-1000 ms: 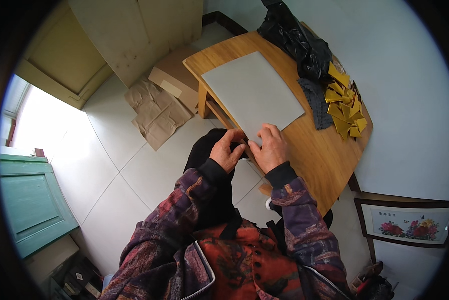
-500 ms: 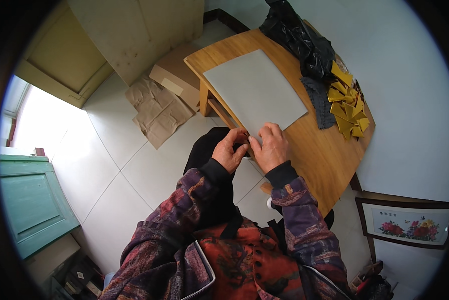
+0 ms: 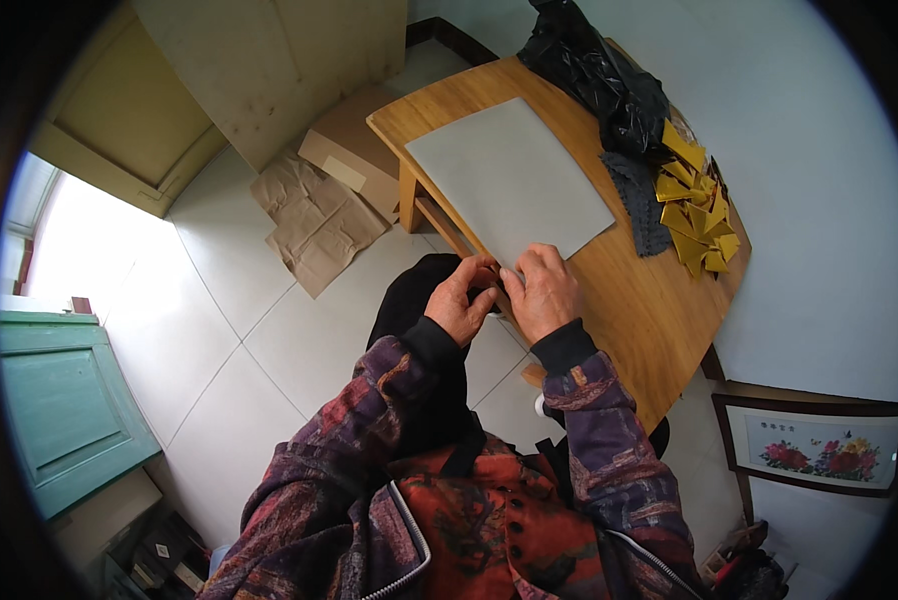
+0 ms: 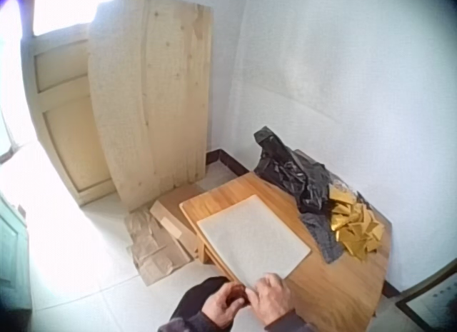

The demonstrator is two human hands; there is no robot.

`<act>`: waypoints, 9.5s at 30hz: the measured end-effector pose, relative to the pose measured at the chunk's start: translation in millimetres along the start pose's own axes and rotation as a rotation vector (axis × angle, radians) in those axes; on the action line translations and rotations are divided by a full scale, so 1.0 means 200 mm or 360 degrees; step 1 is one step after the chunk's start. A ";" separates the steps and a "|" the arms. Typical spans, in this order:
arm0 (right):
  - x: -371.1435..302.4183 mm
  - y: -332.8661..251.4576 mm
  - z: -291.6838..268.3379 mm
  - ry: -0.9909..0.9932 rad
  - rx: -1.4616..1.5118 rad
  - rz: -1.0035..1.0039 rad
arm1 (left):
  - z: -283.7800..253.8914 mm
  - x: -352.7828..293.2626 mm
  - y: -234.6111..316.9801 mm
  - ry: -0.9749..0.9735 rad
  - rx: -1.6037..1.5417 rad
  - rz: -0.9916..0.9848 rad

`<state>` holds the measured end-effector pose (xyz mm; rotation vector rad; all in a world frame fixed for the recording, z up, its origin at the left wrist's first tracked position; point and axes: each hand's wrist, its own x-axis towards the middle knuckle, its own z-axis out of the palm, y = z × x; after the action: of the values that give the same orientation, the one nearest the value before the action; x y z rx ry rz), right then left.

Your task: The person folds a gold sheet of paper into a triangular packet by hand, pressing creases and tucking flaps. The finished packet is placed on the table among others, and the person begins folding another sheet.

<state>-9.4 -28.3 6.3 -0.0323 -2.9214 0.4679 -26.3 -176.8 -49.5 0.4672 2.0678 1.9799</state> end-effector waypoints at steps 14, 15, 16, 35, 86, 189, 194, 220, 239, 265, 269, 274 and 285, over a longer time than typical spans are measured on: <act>0.01 -0.01 -0.01 -0.0026 0.0056 0.0073 | 0.03 0.02 -0.02 0.0013 -0.0003 0.0010; 0.01 -0.01 -0.01 -0.0026 0.0073 0.0081 | 0.03 0.02 -0.02 0.0015 0.0016 0.0011; 0.02 -0.01 -0.01 -0.0031 0.0084 0.0096 | 0.03 0.02 -0.02 0.0022 0.0030 0.0027; 0.02 -0.02 -0.02 -0.0020 0.0053 0.0119 | 0.07 0.00 -0.03 0.0182 0.0085 0.0136; -1.35 0.39 -0.38 0.0531 -0.0332 0.0588 | 0.55 -0.10 0.33 -0.0935 0.1998 0.1455; -1.17 0.73 -0.41 0.0886 0.0689 0.1327 | 0.63 0.22 0.23 -0.0481 0.1203 0.0191; -1.17 0.74 -0.41 0.0886 0.0692 0.1319 | 0.62 0.22 0.23 -0.0497 0.1216 0.0168; -1.15 0.74 -0.42 0.0886 0.0670 0.1350 | 0.64 0.20 0.25 -0.0466 0.1212 0.0139; -1.15 0.74 -0.41 0.0875 0.0596 0.1368 | 0.66 0.20 0.28 -0.0485 0.1315 0.0094; -1.15 0.73 -0.44 0.0775 0.0635 0.1403 | 0.70 0.19 0.32 -0.0435 0.1284 -0.0086; -1.14 0.73 -0.43 0.0795 0.0616 0.1389 | 0.70 0.20 0.32 -0.0434 0.1333 -0.0069; -1.14 0.73 -0.43 0.0798 0.0606 0.1388 | 0.71 0.21 0.34 -0.0439 0.1370 -0.0099; -1.14 0.74 -0.41 0.0837 0.0484 0.1347 | 0.72 0.21 0.31 -0.0404 0.1211 -0.0148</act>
<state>229.0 127.1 -2.9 -1.1709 -2.1696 0.8479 -5.3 -26.4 6.9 0.6913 2.5408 0.9547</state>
